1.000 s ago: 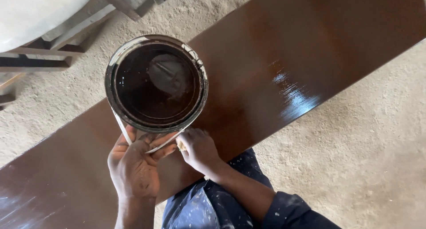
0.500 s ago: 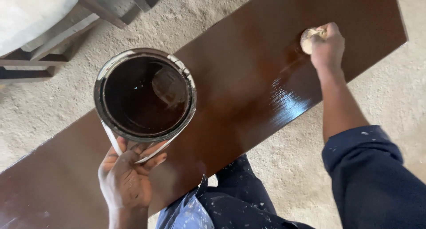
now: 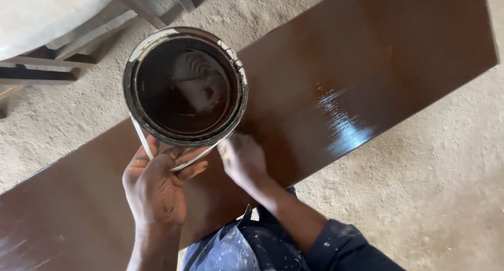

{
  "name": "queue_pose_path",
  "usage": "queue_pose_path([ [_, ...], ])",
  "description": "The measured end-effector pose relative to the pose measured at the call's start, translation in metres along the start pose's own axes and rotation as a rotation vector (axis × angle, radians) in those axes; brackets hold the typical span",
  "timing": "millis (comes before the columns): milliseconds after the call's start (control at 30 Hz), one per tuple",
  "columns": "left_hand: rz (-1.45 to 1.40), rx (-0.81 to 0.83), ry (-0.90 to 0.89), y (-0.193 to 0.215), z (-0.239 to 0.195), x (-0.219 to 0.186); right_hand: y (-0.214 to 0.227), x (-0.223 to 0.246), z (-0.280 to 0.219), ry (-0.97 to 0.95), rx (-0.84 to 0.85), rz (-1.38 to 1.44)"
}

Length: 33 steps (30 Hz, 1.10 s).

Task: Applying a dark wood stain to a long rectangular furniture component using a sponge and a bucket of stain.

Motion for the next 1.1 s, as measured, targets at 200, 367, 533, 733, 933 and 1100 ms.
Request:
queue_pose_path([
  [200,0.052,-0.030,0.017,-0.017,-0.003,0.007,0.150,-0.131,0.034,0.012,-0.502,-0.426],
  [367,0.095,-0.058,0.066,-0.029,-0.005,0.023,0.310,-0.239,0.063,-0.144,-0.657,-0.481],
  [533,0.045,-0.076,0.090,-0.039,-0.006,0.041,0.446,-0.308,0.087,-0.196,-0.681,-0.363],
  [733,0.053,-0.076,0.110,-0.049,-0.016,0.039,0.439,-0.315,0.106,-0.243,-0.558,-0.160],
  [933,0.039,-0.031,0.048,-0.027,-0.023,0.023,0.282,-0.278,0.116,-0.302,-0.459,-0.124],
  [1100,0.029,-0.024,0.025,0.014,-0.037,0.000,0.140,-0.174,0.089,-0.328,-0.349,-0.155],
])
Point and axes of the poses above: each hand's wrist, its own z-axis towards the middle knuckle, its own y-axis out of the back of the hand, x = y × z, the point moved 10 cm from there along z, towards the middle knuckle, and after that the axes turned 7 degrees about z, right-handed, at the moved point
